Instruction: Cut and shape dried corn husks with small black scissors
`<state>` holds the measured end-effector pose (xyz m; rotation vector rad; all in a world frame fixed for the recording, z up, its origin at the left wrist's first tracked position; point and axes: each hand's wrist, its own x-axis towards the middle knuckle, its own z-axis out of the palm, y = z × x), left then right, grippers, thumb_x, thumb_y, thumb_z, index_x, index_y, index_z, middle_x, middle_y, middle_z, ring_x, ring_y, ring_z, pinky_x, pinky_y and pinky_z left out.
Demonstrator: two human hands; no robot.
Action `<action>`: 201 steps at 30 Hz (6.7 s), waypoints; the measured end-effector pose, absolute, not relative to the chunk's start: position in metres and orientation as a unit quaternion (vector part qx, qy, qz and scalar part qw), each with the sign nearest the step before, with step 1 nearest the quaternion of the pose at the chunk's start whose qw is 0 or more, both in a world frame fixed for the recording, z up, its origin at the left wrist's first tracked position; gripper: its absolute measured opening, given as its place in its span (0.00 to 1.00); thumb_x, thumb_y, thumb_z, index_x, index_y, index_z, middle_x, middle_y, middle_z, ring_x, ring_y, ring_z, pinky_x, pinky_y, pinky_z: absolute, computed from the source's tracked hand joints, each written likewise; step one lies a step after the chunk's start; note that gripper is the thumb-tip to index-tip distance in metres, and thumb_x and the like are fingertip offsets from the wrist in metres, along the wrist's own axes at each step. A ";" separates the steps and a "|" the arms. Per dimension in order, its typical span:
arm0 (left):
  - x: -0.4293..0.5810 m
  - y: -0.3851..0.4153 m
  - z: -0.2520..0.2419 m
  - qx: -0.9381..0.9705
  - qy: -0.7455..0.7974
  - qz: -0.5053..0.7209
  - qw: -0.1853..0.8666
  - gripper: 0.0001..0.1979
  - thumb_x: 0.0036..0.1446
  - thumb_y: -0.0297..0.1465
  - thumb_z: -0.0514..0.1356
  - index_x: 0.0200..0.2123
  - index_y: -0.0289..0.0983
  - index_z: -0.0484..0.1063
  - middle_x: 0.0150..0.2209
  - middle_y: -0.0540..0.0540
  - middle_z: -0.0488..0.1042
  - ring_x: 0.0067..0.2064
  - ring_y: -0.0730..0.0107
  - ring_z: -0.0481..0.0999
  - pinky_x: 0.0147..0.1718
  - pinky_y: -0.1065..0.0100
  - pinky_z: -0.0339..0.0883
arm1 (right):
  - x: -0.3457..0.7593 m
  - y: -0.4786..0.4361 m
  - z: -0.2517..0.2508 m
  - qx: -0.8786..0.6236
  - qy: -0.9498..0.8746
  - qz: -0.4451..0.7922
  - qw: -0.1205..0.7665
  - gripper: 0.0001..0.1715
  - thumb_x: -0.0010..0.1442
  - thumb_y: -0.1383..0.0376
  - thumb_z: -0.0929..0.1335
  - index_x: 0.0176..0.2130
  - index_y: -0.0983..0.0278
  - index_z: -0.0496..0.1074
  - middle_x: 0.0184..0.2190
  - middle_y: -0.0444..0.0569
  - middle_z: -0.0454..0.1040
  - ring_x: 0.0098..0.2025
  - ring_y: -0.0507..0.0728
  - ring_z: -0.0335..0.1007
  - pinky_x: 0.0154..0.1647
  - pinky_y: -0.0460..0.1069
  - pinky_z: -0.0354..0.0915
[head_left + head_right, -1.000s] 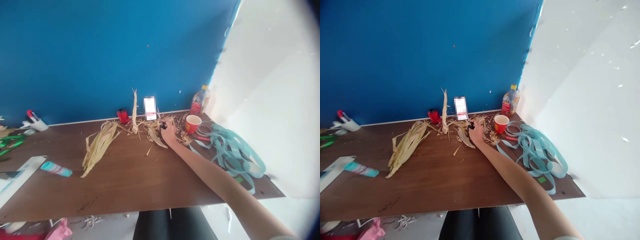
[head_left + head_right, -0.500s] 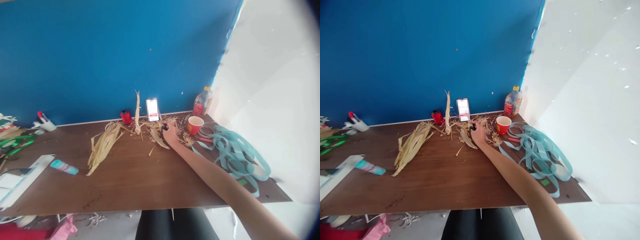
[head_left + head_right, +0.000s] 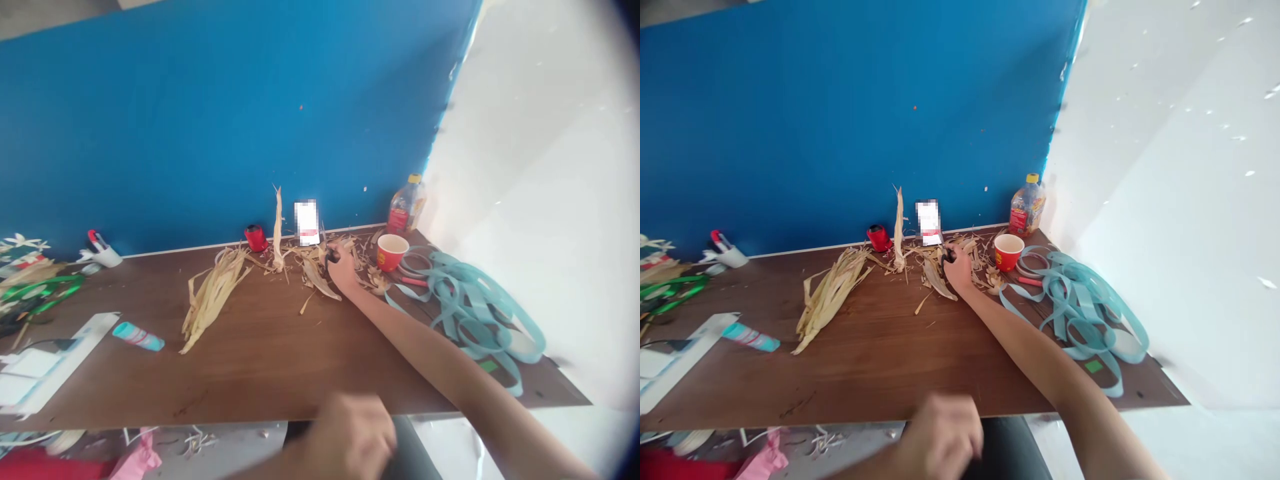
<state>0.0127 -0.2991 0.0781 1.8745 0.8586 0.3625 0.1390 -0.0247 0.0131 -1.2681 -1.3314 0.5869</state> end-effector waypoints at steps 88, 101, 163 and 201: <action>0.006 0.013 0.006 0.484 0.368 0.622 0.494 0.11 0.53 0.38 0.63 0.29 0.36 0.69 0.26 0.51 0.68 0.24 0.79 0.64 0.24 0.74 0.59 | 0.136 -0.027 0.011 -0.608 -0.649 0.162 0.428 0.16 0.51 0.63 0.66 0.41 0.58 0.77 0.31 0.46 0.78 0.33 0.58 0.72 0.34 0.49 0.62; 0.002 0.014 0.011 0.406 0.367 0.629 0.552 0.15 0.43 0.35 0.68 0.33 0.34 0.72 0.29 0.48 0.76 0.24 0.80 0.67 0.25 0.74 0.59 | 0.136 -0.025 0.008 -0.603 -0.654 0.173 0.423 0.17 0.53 0.63 0.67 0.44 0.57 0.76 0.36 0.47 0.80 0.38 0.60 0.74 0.37 0.50 0.64; 0.003 0.016 0.007 0.392 0.330 0.661 0.548 0.14 0.46 0.36 0.69 0.30 0.36 0.68 0.23 0.55 0.66 0.23 0.81 0.63 0.23 0.76 0.56 | 0.135 -0.025 0.010 -0.607 -0.686 0.166 0.366 0.19 0.53 0.68 0.65 0.43 0.56 0.79 0.37 0.46 0.81 0.42 0.59 0.75 0.41 0.47 0.65; 0.002 0.019 0.005 0.372 0.359 0.667 0.536 0.07 0.47 0.32 0.64 0.27 0.34 0.71 0.24 0.51 0.71 0.22 0.82 0.66 0.23 0.77 0.59 | 0.134 -0.028 0.014 -0.607 -0.683 0.171 0.368 0.17 0.54 0.65 0.67 0.43 0.55 0.78 0.41 0.45 0.80 0.44 0.59 0.75 0.44 0.48 0.66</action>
